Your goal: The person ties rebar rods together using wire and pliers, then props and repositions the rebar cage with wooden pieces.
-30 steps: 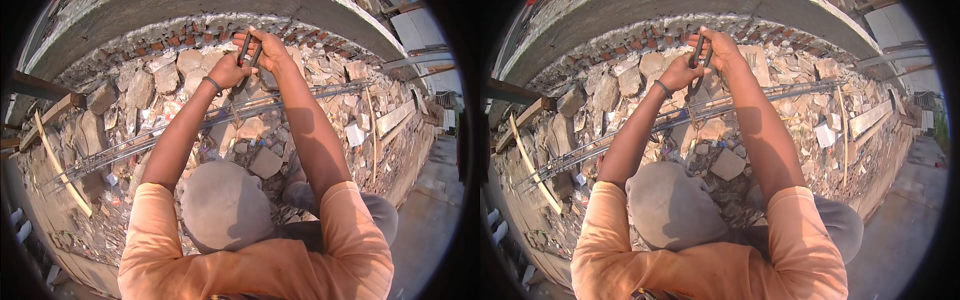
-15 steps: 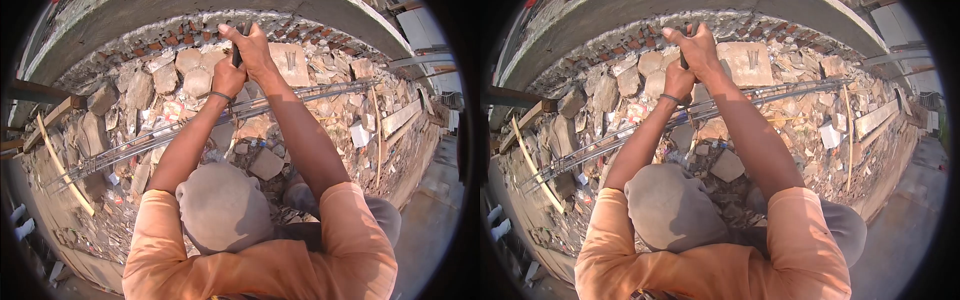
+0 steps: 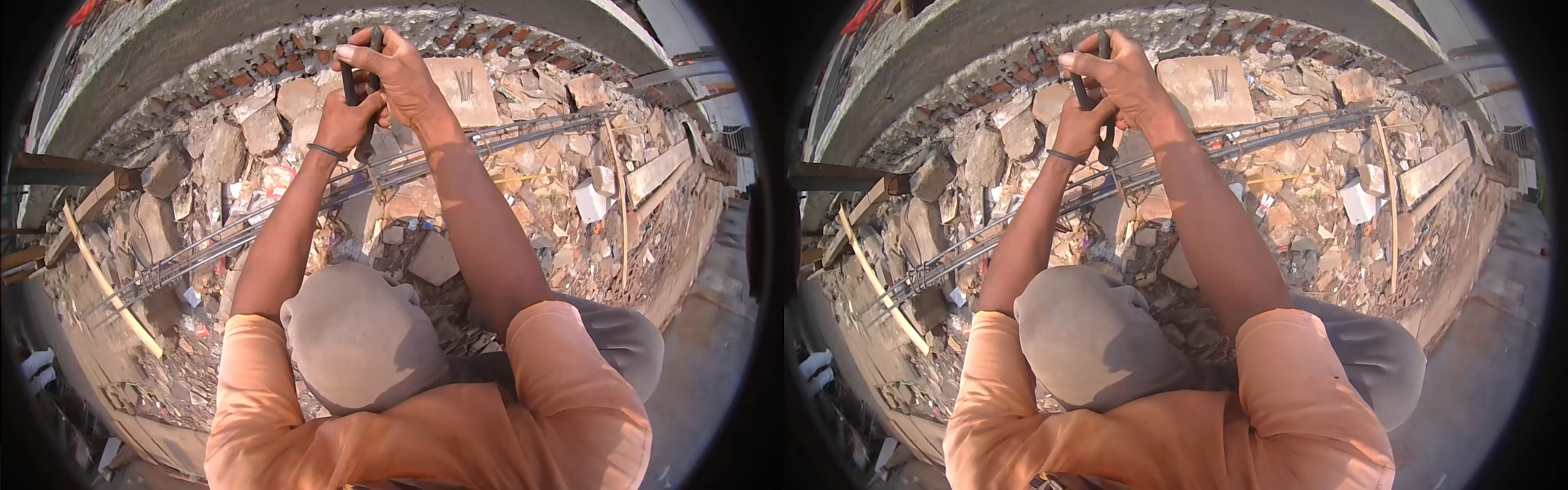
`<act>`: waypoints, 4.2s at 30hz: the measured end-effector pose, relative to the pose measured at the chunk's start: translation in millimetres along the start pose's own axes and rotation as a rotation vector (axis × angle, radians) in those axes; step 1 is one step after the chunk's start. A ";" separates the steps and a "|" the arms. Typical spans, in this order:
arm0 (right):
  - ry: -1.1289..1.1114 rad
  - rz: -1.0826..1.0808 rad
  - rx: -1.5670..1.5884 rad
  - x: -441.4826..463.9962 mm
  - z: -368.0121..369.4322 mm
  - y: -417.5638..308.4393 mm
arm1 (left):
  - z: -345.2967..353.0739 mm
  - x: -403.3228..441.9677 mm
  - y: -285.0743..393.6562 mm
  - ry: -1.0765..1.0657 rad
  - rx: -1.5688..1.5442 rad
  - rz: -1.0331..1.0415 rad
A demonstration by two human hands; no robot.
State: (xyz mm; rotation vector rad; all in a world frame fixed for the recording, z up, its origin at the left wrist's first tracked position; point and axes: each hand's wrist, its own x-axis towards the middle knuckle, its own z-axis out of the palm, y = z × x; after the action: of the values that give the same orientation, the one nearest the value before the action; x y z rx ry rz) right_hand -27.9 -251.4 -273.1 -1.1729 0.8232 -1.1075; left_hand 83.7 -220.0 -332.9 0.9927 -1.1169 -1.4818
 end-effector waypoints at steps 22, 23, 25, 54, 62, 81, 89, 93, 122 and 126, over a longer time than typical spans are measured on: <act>0.243 -0.397 -0.197 21.3 -40.2 -102.6 | -2.9 11.6 29.2 -0.301 0.568 0.161; 0.236 -0.394 -0.158 22.5 -43.5 -116.9 | 11.4 13.7 26.6 -0.348 0.650 0.184; 0.325 -0.307 -0.179 18.4 -52.0 -146.3 | 45.9 12.0 40.5 -0.288 0.418 0.169; 0.141 0.664 0.624 -343.6 -170.9 -49.5 | 122.1 -10.9 40.4 -1.053 0.924 0.513; -0.103 0.835 0.232 -324.5 -224.0 18.2 | 201.9 15.7 84.5 -0.590 0.473 0.019; 0.189 -0.417 -0.652 -154.5 -229.6 -40.8 | 201.9 21.0 13.1 -0.206 0.198 -0.555; 0.127 0.078 0.057 -146.2 -203.6 -2.5 | 165.1 -29.6 32.1 -0.426 1.177 0.045; 0.082 -0.138 -0.358 -103.1 -199.8 -22.2 | 143.1 -13.8 55.3 -0.449 1.396 0.122; -0.581 0.305 -1.199 -73.5 4.3 -81.5 | -148.8 -178.1 9.1 -0.204 1.278 0.094; -0.689 0.442 -1.326 -83.8 13.2 -50.7 | -152.0 -181.8 14.5 -0.221 1.335 0.094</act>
State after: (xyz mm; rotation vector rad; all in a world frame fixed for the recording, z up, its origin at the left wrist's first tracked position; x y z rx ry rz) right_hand -50.7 -168.2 -224.9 -2.1063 1.1753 0.3972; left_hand 264.1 -66.3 -347.1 1.5926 -2.3622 -0.6225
